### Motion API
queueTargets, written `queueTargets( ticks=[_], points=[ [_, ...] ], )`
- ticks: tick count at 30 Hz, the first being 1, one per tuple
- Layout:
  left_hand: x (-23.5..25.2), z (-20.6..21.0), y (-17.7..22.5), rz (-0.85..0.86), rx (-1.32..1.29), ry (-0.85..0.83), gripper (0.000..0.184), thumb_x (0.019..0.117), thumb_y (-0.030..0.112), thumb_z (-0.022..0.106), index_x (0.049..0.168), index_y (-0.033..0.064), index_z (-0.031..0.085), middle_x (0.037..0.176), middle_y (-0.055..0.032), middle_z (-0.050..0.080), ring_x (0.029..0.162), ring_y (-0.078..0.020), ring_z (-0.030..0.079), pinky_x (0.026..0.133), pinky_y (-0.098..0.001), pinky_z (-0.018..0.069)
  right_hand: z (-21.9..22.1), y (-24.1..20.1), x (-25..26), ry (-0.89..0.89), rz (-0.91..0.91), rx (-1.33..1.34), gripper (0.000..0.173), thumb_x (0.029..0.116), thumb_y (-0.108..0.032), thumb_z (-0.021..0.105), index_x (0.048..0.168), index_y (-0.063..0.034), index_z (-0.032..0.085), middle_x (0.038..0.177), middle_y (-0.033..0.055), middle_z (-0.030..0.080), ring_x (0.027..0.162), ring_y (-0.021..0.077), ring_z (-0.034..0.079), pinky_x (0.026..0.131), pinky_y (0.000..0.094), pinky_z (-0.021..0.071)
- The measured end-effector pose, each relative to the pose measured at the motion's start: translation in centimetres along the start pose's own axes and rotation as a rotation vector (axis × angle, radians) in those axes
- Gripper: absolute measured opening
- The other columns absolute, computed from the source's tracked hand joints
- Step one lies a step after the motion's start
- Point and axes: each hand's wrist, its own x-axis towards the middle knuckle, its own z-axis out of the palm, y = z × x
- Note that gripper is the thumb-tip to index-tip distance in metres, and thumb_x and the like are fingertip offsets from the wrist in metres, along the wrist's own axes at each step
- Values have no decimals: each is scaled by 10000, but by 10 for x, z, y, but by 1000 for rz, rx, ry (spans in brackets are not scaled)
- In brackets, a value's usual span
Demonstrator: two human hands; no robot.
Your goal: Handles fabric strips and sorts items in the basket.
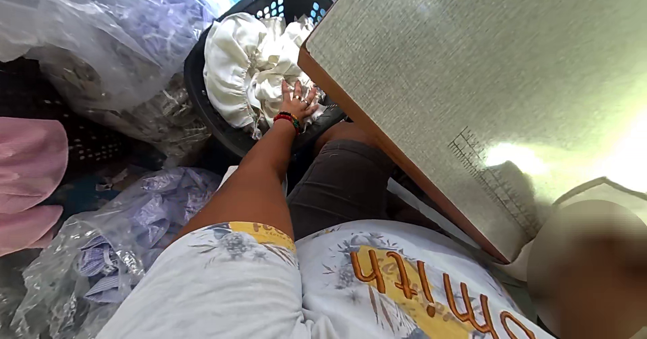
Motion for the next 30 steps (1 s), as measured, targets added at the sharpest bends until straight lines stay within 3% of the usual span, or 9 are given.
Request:
queueTargets(
  ticks=[3,6,8,10,12,15,18,26,30],
  points=[
    [14,-9,-3,-5,59,48,432,1018,-42,501,1450,-24,516,1490,-257,510,1443,-451,392,1197,-630,181,1,-3,1,-11,1,-1,168,1063,-76,509,1034,-31,668,1011,-165,697,1002,-107,636,923,147,528],
    [22,-29,-18,-133,-86,100,341,1039,43,506,1367,-13,574,1257,-308,644,1245,-479,583,1101,-632,366,2,-3,1,-2,5,-16,168,1054,-56,515,991,8,658,979,-138,692,985,-104,636,913,150,529],
    [28,-46,-32,-263,-267,206,392,1012,92,549,1389,-10,582,1251,-325,645,1197,-512,605,978,-701,445,0,-1,0,-17,15,-11,162,1054,-51,514,992,16,647,978,-127,686,989,-92,634,918,166,530],
    [31,-66,-48,-374,-407,301,556,1021,132,520,1566,136,409,1322,-298,624,1238,-502,592,968,-700,453,1,1,0,-27,17,5,161,1052,-35,507,997,38,639,981,-95,692,1001,-65,645,929,192,538],
    [32,-79,-61,-448,-556,442,588,1021,125,505,1589,155,356,1353,-274,615,1269,-465,585,1005,-667,454,1,2,0,-24,22,22,158,1045,-26,516,999,64,637,987,-68,701,1008,-42,656,936,205,545],
    [33,-95,-75,-543,-821,620,588,1017,86,497,1587,131,357,1422,-217,588,1342,-368,556,1103,-561,440,1,0,1,-9,27,8,150,1045,-19,510,984,50,629,976,-76,699,991,-48,661,922,196,551],
    [33,-104,-81,-626,-1018,746,506,1014,76,506,1515,144,472,1423,-137,601,1350,-259,556,1117,-451,448,0,1,0,-16,18,12,144,1047,-26,513,987,24,634,974,-90,699,992,-46,661,924,198,549],
    [26,-103,-101,-653,-1020,758,501,998,46,528,1494,103,484,1443,-135,583,1364,-229,542,1138,-404,426,0,-1,0,-38,44,0,160,1057,-33,488,985,-15,629,961,-134,690,988,-71,652,920,185,542],
    [23,-100,-109,-733,-1019,763,524,974,61,544,1492,126,495,1418,-123,607,1338,-221,566,1115,-403,448,-1,4,-1,-35,30,-46,165,1055,-16,482,978,27,622,954,-91,685,977,-62,653,908,183,541]
  ],
)
